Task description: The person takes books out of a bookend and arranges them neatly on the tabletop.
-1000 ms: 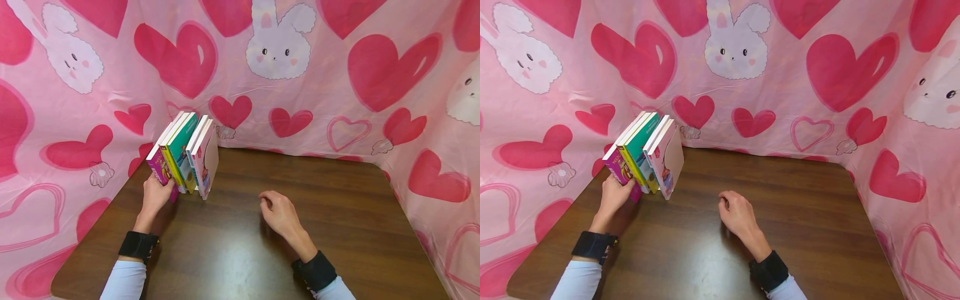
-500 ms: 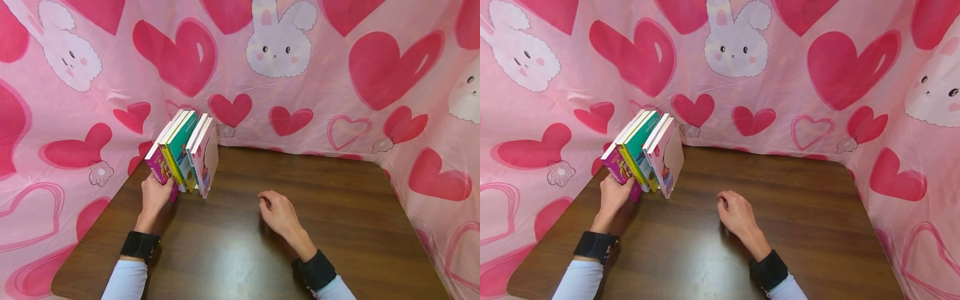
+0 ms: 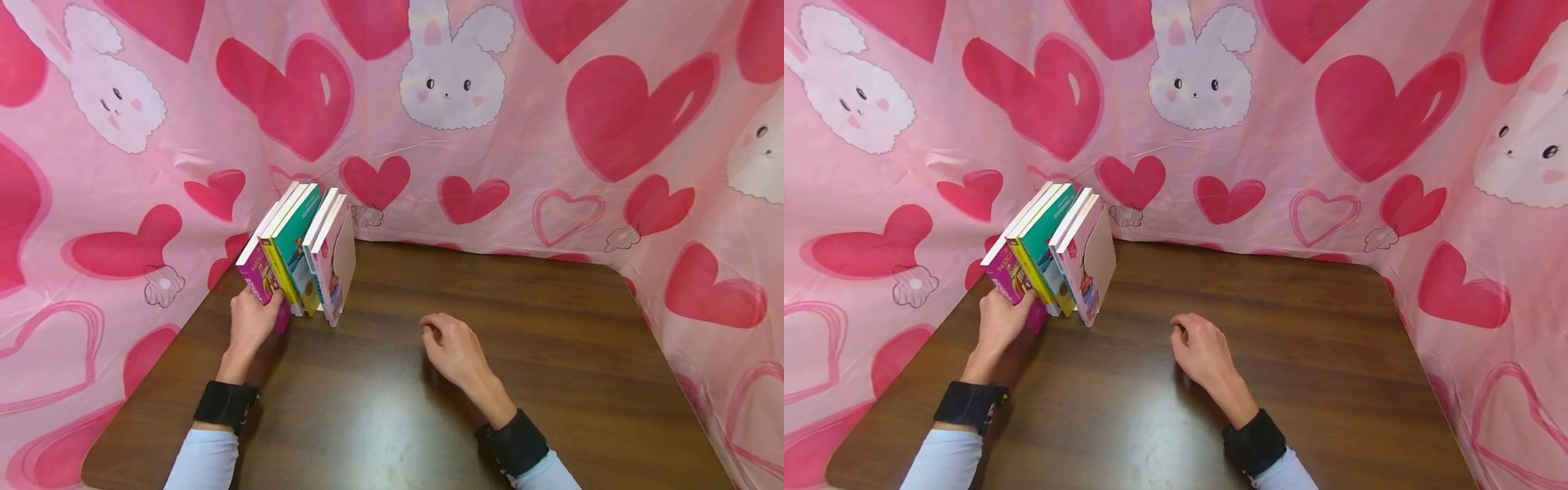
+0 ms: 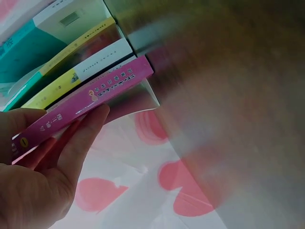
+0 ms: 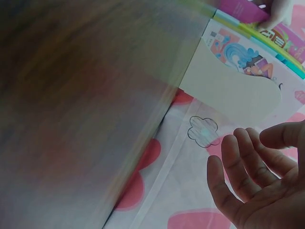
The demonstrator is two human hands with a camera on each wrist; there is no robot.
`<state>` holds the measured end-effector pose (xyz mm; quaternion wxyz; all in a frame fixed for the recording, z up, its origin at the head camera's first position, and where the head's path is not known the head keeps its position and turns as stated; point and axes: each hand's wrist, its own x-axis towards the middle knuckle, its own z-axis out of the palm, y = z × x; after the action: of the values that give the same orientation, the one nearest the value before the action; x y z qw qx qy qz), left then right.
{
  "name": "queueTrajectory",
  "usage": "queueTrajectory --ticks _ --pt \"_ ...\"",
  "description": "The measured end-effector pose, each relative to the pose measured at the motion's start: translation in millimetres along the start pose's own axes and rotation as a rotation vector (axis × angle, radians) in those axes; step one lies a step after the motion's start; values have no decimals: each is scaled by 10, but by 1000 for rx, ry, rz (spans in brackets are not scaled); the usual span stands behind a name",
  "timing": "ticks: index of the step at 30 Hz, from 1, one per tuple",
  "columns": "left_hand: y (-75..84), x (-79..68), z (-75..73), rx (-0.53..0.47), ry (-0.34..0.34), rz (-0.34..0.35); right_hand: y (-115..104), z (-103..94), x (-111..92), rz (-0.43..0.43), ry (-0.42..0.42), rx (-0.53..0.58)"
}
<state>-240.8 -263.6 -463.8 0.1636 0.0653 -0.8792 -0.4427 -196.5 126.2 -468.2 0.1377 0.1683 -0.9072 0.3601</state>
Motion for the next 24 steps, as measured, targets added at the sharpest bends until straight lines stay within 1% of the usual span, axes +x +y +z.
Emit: queueTrajectory --ticks 5,9,16,24 --pt "-27 -50 5 25 49 35 5 1 -4 -10 -3 -4" --pt "-21 -61 20 29 87 66 9 -1 -7 -11 -3 -3" --pt "-25 -135 -3 31 118 54 4 13 5 -14 -2 -5" --pt "-6 -225 -55 61 160 86 9 27 -5 -23 4 -10"
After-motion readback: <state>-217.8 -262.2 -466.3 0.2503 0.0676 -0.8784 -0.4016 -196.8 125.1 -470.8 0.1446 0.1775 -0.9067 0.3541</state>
